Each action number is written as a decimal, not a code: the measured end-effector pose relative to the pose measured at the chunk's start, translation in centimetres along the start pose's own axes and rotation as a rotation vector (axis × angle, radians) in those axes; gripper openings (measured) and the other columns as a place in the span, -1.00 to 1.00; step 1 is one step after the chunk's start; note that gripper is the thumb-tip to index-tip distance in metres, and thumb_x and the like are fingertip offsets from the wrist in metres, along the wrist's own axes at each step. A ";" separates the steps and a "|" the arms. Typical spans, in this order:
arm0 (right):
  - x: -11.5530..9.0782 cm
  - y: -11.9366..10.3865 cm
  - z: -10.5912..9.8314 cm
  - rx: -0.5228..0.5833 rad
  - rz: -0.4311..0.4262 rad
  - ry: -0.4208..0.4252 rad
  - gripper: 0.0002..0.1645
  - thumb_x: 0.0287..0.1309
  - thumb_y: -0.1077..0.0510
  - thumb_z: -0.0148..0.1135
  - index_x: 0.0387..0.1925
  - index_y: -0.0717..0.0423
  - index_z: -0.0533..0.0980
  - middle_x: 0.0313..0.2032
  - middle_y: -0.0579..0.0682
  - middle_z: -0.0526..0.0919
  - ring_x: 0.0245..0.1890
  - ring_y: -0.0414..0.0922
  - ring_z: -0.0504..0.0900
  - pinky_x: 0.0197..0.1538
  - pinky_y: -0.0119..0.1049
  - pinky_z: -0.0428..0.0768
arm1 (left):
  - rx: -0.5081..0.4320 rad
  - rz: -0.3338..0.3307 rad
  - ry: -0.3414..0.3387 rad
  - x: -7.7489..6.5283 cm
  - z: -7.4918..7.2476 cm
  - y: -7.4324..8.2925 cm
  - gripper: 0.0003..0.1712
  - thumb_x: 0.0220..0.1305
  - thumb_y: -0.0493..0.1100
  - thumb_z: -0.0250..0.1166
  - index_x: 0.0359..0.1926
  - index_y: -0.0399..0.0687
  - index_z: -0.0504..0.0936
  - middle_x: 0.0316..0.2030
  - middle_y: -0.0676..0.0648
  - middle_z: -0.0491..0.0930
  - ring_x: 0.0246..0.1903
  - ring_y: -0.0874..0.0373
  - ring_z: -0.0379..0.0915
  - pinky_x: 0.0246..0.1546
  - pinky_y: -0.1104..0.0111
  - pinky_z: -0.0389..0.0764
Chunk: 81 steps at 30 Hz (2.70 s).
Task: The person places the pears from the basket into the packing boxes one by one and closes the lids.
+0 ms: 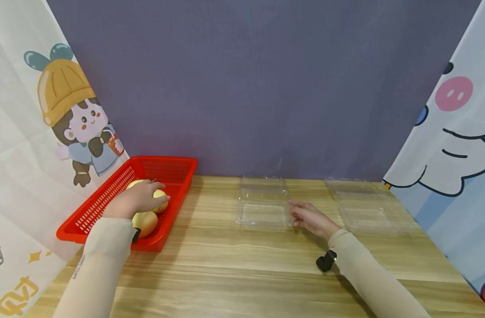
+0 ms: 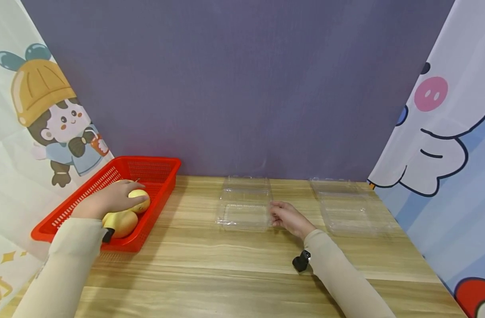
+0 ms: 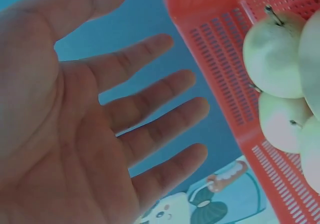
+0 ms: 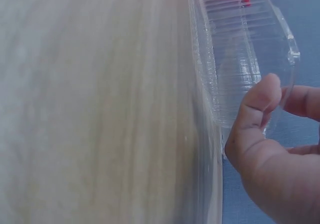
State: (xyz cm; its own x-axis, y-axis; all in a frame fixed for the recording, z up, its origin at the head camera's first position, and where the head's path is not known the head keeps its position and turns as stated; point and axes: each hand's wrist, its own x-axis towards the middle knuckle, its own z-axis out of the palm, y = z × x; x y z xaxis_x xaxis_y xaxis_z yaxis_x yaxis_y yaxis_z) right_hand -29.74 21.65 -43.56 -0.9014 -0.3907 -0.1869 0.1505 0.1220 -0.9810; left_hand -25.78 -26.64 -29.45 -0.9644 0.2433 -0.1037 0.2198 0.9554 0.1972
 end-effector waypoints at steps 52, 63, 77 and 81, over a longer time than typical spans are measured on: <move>-1.1 -0.3 2.5 0.020 -0.009 0.062 -0.28 0.51 0.29 -0.12 0.51 0.42 -0.14 -0.38 -0.04 0.34 -0.43 -0.21 0.33 -0.35 -0.37 0.47 | -0.132 -0.198 -0.161 3.0 1.3 -5.2 -0.08 0.19 0.19 0.36 0.41 -0.26 0.34 0.26 -0.42 0.38 0.09 -0.30 0.33 -0.05 -0.25 0.49; -1.2 -0.2 2.4 0.025 -0.024 0.051 -0.27 0.50 0.29 -0.12 0.50 0.44 -0.16 -0.35 -0.02 0.36 -0.42 -0.21 0.36 -0.33 -0.37 0.49 | -0.076 -0.100 -0.105 3.8 1.8 -5.1 -0.18 0.22 0.11 0.36 0.31 -0.39 0.43 0.21 -0.45 0.42 0.06 -0.27 0.37 0.04 -0.22 0.47; -1.2 -0.1 2.3 0.021 -0.032 0.046 -0.26 0.49 0.30 -0.11 0.50 0.45 -0.16 -0.35 0.00 0.40 -0.41 -0.22 0.41 -0.30 -0.36 0.53 | -0.094 -0.136 -0.091 3.9 2.1 -5.5 -0.04 0.22 0.03 0.34 0.44 -0.45 0.18 0.38 -0.54 0.12 0.29 -0.43 0.12 0.17 -0.30 0.33; -1.2 -0.2 2.3 0.010 -0.034 0.054 -0.27 0.49 0.30 -0.10 0.49 0.46 -0.14 -0.36 -0.03 0.40 -0.41 -0.22 0.41 -0.30 -0.37 0.53 | -0.094 -0.156 -0.094 3.8 2.1 -5.7 -0.02 0.19 0.04 0.36 0.46 -0.40 0.18 0.42 -0.53 0.02 0.34 -0.46 0.02 0.18 -0.33 0.31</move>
State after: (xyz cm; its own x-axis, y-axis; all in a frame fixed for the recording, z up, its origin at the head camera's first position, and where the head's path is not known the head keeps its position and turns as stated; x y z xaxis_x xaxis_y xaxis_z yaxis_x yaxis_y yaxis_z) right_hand -27.76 20.00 -43.25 -0.9265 -0.3447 -0.1510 0.1237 0.1000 -0.9873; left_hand -30.37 -30.79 -33.01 -0.9668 0.1125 -0.2294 0.0501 0.9638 0.2617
